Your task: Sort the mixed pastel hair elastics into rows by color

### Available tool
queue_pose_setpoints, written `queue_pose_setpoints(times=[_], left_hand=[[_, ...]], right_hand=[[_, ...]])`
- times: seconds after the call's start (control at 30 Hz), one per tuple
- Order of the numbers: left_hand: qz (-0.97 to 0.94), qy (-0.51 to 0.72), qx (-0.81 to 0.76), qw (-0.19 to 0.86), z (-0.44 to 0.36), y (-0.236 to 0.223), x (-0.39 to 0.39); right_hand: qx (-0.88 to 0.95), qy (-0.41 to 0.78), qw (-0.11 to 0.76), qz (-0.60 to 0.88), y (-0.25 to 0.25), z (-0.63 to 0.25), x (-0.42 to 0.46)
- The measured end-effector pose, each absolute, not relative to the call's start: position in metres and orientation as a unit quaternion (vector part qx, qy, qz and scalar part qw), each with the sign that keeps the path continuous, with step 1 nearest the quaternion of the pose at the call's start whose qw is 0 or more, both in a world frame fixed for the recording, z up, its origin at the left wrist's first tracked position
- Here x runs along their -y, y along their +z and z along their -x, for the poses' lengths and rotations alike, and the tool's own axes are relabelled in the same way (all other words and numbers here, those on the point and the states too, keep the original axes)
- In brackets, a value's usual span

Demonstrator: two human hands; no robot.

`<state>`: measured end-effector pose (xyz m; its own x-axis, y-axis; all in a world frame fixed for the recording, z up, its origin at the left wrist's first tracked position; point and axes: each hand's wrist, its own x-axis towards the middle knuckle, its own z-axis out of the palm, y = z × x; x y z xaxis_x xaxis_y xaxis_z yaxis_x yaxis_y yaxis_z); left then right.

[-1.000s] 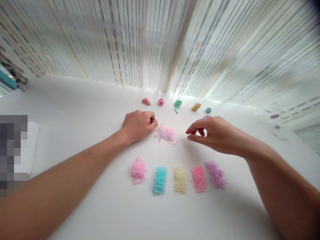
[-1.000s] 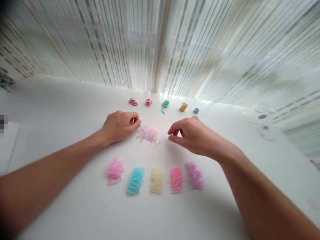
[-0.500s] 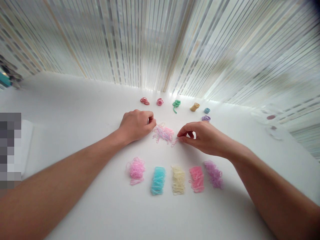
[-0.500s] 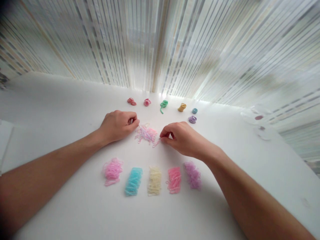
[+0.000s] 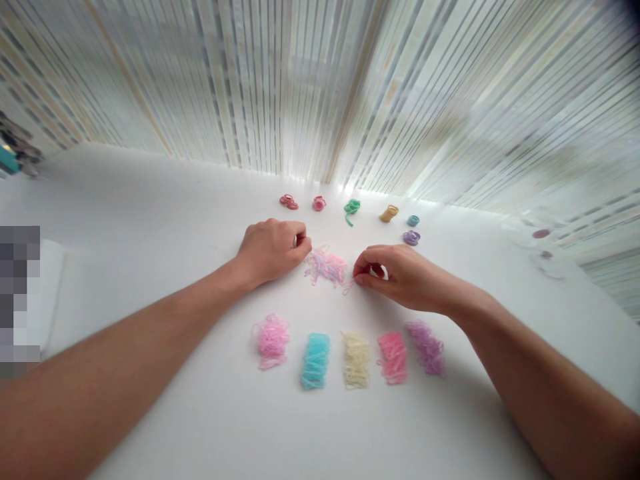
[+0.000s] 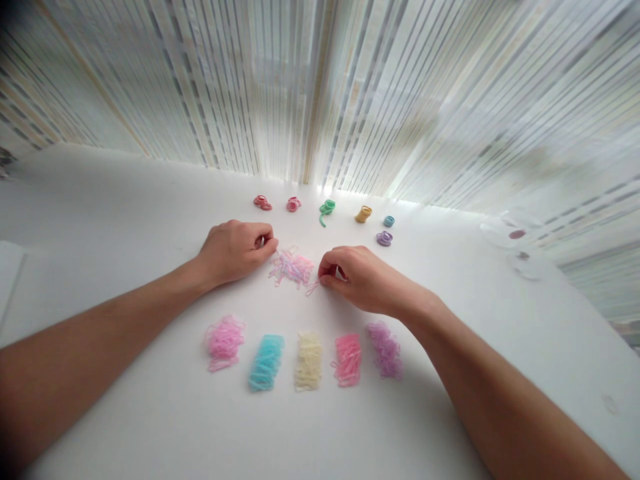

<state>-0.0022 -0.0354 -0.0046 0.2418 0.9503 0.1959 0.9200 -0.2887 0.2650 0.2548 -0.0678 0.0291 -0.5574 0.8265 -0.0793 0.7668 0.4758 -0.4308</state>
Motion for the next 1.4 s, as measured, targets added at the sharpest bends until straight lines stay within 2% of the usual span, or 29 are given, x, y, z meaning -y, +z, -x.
queue_pose_setpoints(times=[0.2, 0.57, 1.4], left_hand=[[-0.786, 0.16, -0.596, 0.049, 0.002, -0.004, 0.036], [-0.787, 0.16, -0.594, 0.045, 0.003, -0.005, 0.035], [-0.788, 0.156, -0.595, 0.037, 0.003, -0.005, 0.035]], right_hand=[[0.841, 0.245, 0.061, 0.478, 0.03, -0.255, 0.067], [0.776, 0.408, 0.082, 0.474, 0.023, -0.267, 0.053], [0.77, 0.412, 0.089, 0.479, 0.021, -0.264, 0.054]])
